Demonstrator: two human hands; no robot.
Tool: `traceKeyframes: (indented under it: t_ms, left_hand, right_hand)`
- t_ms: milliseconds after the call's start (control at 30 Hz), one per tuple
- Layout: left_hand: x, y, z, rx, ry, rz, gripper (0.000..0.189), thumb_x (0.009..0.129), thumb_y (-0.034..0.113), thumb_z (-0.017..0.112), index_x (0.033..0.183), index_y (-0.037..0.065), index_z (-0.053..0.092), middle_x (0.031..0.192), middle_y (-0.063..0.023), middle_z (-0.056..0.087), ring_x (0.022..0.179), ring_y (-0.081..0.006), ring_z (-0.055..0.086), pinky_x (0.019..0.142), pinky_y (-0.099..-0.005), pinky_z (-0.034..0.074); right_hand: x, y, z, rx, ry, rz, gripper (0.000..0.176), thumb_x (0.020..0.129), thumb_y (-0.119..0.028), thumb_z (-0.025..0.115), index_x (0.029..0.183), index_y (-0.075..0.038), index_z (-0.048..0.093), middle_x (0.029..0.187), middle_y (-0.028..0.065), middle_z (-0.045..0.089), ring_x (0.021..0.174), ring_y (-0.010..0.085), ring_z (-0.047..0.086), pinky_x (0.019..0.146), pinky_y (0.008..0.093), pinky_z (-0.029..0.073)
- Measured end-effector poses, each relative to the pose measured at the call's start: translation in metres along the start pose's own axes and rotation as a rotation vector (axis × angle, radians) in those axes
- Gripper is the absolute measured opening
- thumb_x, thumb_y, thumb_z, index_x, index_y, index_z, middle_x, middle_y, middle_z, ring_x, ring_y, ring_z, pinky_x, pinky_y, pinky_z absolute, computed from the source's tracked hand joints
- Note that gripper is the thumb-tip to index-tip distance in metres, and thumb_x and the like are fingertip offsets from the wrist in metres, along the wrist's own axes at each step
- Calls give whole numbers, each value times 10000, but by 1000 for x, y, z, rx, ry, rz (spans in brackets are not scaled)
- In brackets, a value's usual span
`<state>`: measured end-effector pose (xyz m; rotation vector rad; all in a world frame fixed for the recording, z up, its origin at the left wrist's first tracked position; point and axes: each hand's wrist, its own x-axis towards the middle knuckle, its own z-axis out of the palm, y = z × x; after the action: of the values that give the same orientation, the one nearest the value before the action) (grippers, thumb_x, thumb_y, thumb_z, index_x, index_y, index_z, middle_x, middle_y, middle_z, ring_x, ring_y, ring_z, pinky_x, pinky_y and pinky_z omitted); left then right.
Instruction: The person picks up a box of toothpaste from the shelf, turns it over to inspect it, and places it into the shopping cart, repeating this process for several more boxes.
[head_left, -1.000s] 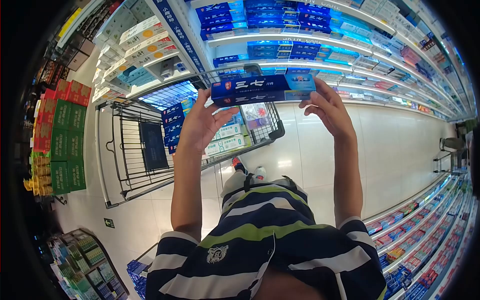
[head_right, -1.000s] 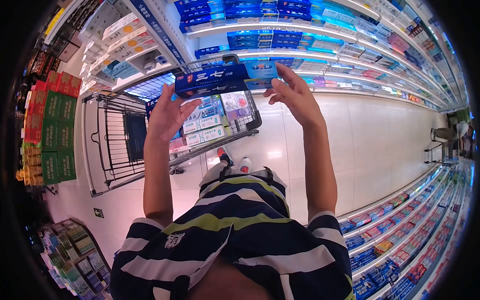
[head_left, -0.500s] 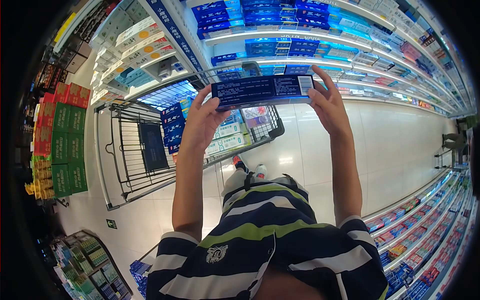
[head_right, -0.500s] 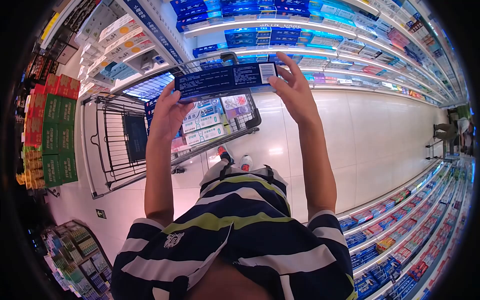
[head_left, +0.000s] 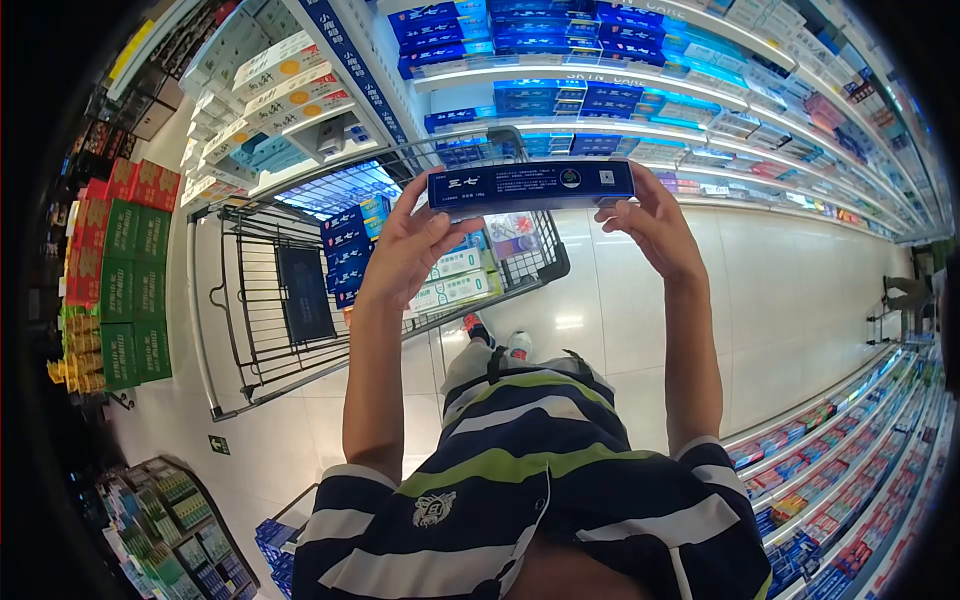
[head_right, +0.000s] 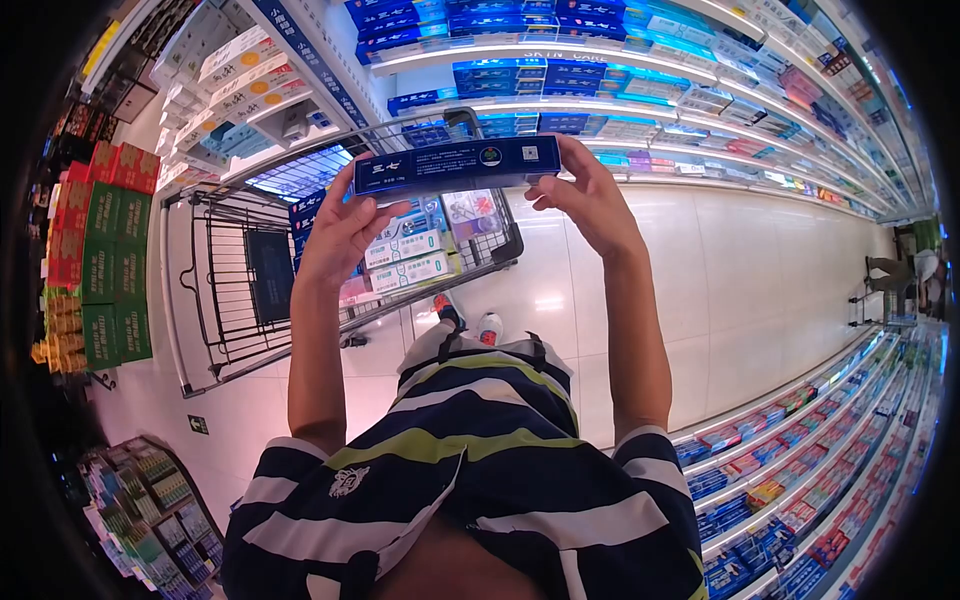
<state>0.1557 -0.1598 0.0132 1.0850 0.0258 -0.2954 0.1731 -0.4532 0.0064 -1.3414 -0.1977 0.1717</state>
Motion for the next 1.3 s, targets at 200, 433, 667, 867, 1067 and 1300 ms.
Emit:
traceKeyframes:
  t_ms: [200, 433, 667, 867, 1067, 1300]
  left_hand:
    - [0, -3, 2, -45, -119, 164, 704, 734, 49, 643, 1345, 74, 295, 1284, -187, 395, 1066, -290, 538, 915, -398, 454]
    - [7, -6, 7, -12, 97, 111, 793, 757, 93, 656, 1386, 74, 173, 1208, -163, 456, 1006, -249, 551, 856, -402, 456]
    - [37, -29, -6, -295, 111, 69, 438, 801, 72, 618, 1176, -13, 409, 1032, -122, 571, 958, -191, 573, 859, -336, 474]
    - [66, -44, -8, -337, 62, 113, 328, 818, 24, 586, 1112, -4, 446, 1045, -124, 567, 965, -199, 576, 870, -319, 482]
    - [98, -38, -18, -338, 39, 179, 386, 828, 47, 586, 1169, 11, 409, 1072, -121, 561, 1001, -197, 563, 894, -331, 469]
    - [137, -33, -62, -298, 205, 53, 437, 877, 124, 543, 1264, 47, 356, 1214, -142, 498, 1051, -233, 545, 886, -350, 456]
  right_hand:
    - [9, 8, -6, 209, -21, 29, 277, 881, -281, 539, 1054, -76, 473, 1026, 60, 531, 880, 138, 526, 747, 298, 435]
    - [14, 6, 4, 64, 4, -75, 524, 717, -55, 622, 1203, -74, 428, 1184, 128, 496, 1066, 199, 490, 905, 332, 399]
    - [39, -7, -2, -201, -100, -16, 750, 679, -164, 716, 1328, -83, 349, 1235, 168, 479, 1107, 236, 493, 926, 345, 409]
    - [88, -20, -5, -1003, -326, 14, 674, 648, -276, 744, 1224, -51, 477, 1025, 139, 593, 976, 265, 567, 822, 342, 452]
    - [143, -20, 38, -1129, -517, 14, 585, 665, -237, 729, 1155, -9, 505, 997, 167, 616, 896, 275, 596, 816, 337, 451]
    - [257, 6, 50, -1244, -454, -152, 481, 730, -190, 688, 1132, -8, 494, 985, 186, 599, 891, 307, 591, 783, 361, 452]
